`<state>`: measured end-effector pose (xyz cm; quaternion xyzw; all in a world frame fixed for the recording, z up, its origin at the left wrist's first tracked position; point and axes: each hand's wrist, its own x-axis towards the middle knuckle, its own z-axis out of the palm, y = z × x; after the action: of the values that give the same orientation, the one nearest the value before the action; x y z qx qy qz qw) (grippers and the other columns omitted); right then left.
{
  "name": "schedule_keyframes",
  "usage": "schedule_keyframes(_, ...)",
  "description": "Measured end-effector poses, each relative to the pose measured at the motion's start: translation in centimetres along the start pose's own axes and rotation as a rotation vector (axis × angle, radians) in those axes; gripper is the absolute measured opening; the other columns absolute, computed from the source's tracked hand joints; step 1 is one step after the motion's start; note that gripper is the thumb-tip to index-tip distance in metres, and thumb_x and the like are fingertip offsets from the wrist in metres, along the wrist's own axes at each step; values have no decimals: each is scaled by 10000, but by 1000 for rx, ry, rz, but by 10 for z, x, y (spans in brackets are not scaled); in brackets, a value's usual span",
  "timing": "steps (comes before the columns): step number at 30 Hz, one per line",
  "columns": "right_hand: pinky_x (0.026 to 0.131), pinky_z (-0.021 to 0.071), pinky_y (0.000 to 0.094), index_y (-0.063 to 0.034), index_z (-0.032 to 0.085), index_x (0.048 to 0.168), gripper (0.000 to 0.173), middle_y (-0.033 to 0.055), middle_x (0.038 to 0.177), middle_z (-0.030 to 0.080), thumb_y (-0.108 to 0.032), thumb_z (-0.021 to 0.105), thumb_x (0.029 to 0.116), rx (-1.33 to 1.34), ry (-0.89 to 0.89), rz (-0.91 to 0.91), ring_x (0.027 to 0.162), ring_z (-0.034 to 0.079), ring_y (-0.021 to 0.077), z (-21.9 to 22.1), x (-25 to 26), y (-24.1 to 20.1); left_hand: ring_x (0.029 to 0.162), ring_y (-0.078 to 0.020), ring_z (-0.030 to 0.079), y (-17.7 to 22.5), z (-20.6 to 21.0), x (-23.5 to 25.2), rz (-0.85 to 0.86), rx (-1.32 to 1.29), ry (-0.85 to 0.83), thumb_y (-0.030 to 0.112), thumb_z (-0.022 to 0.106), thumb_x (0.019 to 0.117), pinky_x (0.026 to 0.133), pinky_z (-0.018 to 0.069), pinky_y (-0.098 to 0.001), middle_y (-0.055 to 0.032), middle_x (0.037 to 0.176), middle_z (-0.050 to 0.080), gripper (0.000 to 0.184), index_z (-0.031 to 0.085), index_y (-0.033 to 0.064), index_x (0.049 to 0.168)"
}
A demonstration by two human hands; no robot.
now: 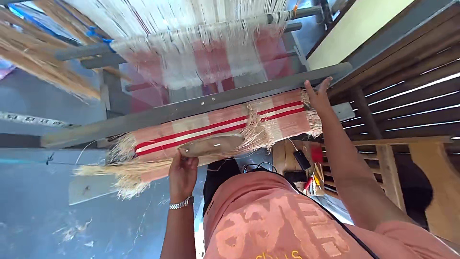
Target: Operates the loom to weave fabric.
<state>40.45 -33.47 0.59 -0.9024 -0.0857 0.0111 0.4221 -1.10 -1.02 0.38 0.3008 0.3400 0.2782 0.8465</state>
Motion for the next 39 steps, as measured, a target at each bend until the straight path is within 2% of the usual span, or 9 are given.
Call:
schedule_keyframes(8, 1283, 101, 577, 69, -189, 1576, 1200, 332, 1668, -128, -702, 497, 964, 27, -66, 12, 1585, 0, 424, 36, 76, -20, 536, -30, 515, 18, 19, 49, 10, 189, 185, 300, 224, 1136, 516, 459, -183, 59, 711, 595, 395, 573, 145, 1035)
schedule_keyframes(12, 1281, 218, 487, 40, -159, 1596, 1208, 304, 1689, -5, -714, 526, 947, 97, -147, 25, 1583, 141, 358, 58, 136, -58, 573, -44, 503, 22, 37, 96, 87, 170, 200, 333, 267, 1129, 535, 450, -203, 37, 819, 611, 345, 563, 159, 1107)
schedule_keyframes(16, 1260, 270, 488, 22, -146, 1604, 1208, 293, 1680, 129, -753, 500, 938, 44, -184, 52, 1550, 264, 336, 63, 173, -82, 652, -43, 522, 65, 2, 153, 339, 222, 286, 361, 262, 1127, 617, 485, -226, 45, 913, 589, 314, 499, 161, 1171)
schedule_keyframes(20, 1231, 326, 483, -31, -46, 1637, 1136, 236, 1632, 325, -735, 516, 944, 98, -206, 96, 1501, 374, 289, 64, 178, -86, 618, -38, 498, 126, -81, 172, 549, 261, 456, 378, 198, 1120, 593, 477, -230, 58, 869, 569, 358, 496, 182, 1158)
schedule_keyframes(25, 1238, 324, 415, -38, 144, 1634, 1001, 160, 1618, 383, -678, 534, 970, 249, -162, 109, 1490, 389, 201, 65, 174, -85, 593, -60, 466, 175, -143, 164, 620, 233, 685, 395, 183, 1125, 550, 441, -233, 31, 862, 533, 353, 472, 194, 1155)
schedule_keyframes(28, 1252, 280, 426, -30, 137, 1639, 924, 169, 1650, 330, -663, 412, 1023, 234, -121, 134, 1521, 339, 210, 67, 171, -91, 561, -48, 437, 191, -144, 172, 584, 269, 769, 378, 168, 1132, 523, 418, -216, 31, 843, 510, 353, 468, 192, 1142)
schedule_keyframes(31, 1243, 312, 401, -35, 166, 1632, 924, 163, 1612, 396, -670, 431, 1016, 234, -96, 122, 1489, 393, 189, 71, 170, -88, 553, -52, 420, 202, -138, 193, 589, 301, 789, 365, 209, 1131, 508, 402, -219, 19, 862, 511, 307, 457, 184, 1144)
schedule_keyframes(36, 1261, 272, 408, -23, 34, 1642, 965, 184, 1655, 311, -653, 425, 1025, 185, -102, 111, 1523, 340, 213, 67, 163, -93, 568, -52, 426, 207, -129, 225, 528, 384, 730, 369, 223, 1128, 526, 405, -232, 16, 897, 513, 306, 438, 165, 1206)
schedule_keyframes(39, 1232, 322, 439, -75, 182, 1640, 971, 151, 1611, 403, -715, 481, 973, 185, -93, 158, 1484, 401, 215, 64, 161, -91, 564, -52, 444, 207, -124, 242, 493, 410, 686, 369, 243, 1129, 526, 423, -231, 14, 898, 528, 289, 437, 164, 1192)
